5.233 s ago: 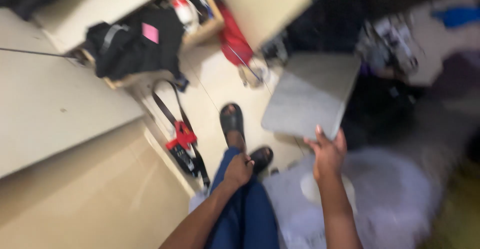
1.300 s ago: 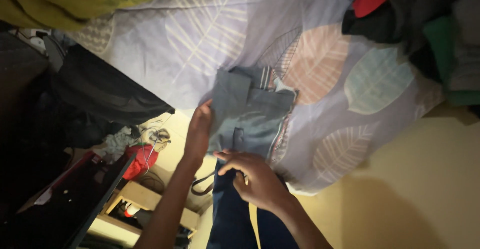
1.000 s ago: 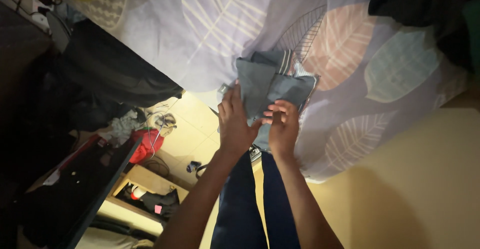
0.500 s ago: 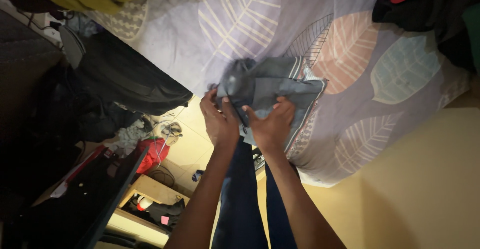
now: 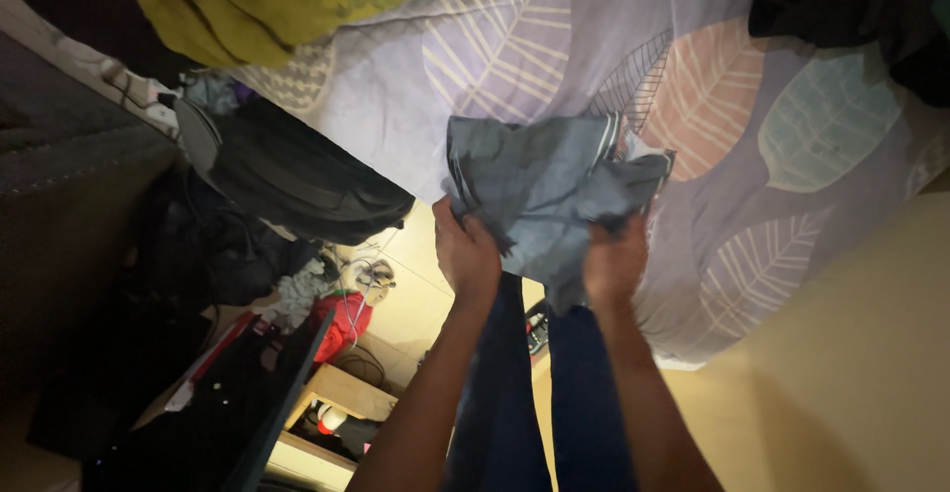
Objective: The person folds several items of clothing on a bed and places them in a closet.
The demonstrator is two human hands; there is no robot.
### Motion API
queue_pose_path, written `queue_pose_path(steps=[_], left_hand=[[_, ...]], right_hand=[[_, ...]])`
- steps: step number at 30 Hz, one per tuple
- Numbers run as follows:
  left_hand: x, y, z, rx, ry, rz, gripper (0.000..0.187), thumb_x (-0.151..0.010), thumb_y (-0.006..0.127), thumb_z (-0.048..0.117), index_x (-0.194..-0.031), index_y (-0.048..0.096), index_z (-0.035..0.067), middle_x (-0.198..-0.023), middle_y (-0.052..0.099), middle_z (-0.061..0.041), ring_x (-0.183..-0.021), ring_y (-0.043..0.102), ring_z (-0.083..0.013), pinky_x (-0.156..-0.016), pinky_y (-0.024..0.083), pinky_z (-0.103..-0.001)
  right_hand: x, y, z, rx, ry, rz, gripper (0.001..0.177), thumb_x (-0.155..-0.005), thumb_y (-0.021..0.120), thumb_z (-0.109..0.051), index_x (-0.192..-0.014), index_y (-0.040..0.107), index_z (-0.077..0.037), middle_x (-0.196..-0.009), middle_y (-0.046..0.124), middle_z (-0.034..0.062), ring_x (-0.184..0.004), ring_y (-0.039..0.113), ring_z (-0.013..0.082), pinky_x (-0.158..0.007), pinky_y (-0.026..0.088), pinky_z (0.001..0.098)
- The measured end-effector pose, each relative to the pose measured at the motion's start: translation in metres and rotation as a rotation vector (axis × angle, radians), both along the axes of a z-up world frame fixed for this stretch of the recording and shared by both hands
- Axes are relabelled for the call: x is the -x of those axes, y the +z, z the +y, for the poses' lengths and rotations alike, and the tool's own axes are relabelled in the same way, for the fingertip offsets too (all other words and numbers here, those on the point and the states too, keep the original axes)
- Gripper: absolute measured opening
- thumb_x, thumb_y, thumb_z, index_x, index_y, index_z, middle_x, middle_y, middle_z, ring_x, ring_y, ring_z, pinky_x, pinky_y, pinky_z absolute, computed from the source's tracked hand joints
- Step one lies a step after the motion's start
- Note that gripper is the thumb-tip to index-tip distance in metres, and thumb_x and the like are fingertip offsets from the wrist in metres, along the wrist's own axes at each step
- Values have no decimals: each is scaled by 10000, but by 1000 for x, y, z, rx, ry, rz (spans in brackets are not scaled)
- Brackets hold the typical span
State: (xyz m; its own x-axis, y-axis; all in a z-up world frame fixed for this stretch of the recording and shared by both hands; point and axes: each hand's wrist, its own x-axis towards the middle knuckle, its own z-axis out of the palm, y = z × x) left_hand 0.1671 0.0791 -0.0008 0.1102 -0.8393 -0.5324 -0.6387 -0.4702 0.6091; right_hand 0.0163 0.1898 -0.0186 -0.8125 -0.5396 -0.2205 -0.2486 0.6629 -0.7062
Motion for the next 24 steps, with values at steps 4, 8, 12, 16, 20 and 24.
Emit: queue_pose_path(steps=[4, 8, 12, 16, 20, 24], left_hand=[[3, 11, -10, -65, -18, 37, 589, -953, 686, 363, -1358, 426, 22, -1276, 585, -267, -1193, 575, -450, -992, 441, -520], [11, 3, -12, 102, -94, -34, 625, -834, 671, 208, -1345, 396, -24, -1237, 565, -327, -1117, 560, -517, -903, 444, -563], [7, -5, -25, 32, -35, -84, 308, -900, 533, 101, -1199, 534, 30, -1039, 671, -259, -976, 644, -475, -845, 469, -566], [1, 17, -52, 280, -114, 196, 211, -903, 472, 57, -1076, 588, 24, -848, 675, -210, -795, 691, -412, -765, 525, -482], [10, 38, -98, 470, -239, 270, 197, -958, 480, 32, -1101, 611, 2, -924, 673, -219, -864, 682, -396, -784, 517, -430], [28, 59, -140, 529, -340, 415, 222, -962, 448, -33, -1114, 605, 7, -940, 667, -146, -881, 677, -252, -845, 538, -366]], right_hand=[[37, 0, 48, 287, -419, -493, 318, -948, 532, -94, -1246, 630, -41, -1086, 644, 0, -973, 574, 129, -879, 479, 270], [67, 14, 109, 339, -405, -338, 373, -860, 407, -7, -1157, 627, -58, -1101, 635, 12, -1048, 599, 128, -946, 498, 263], [102, 12, 166, 105, -534, -167, 236, -957, 433, -17, -1124, 599, -33, -1048, 615, 36, -950, 566, 140, -856, 465, 285], [123, 4, 180, 70, -490, -187, 211, -998, 451, -57, -1152, 588, -17, -1032, 596, 25, -922, 546, 115, -823, 463, 276], [127, 15, 173, 101, -181, -180, 228, -1082, 463, -132, -1239, 547, 12, -1016, 546, 32, -897, 515, 124, -738, 434, 277], [144, 23, 151, 330, -135, -201, 345, -980, 442, -85, -1294, 546, 15, -1177, 582, 29, -1117, 556, 132, -1002, 470, 271]])
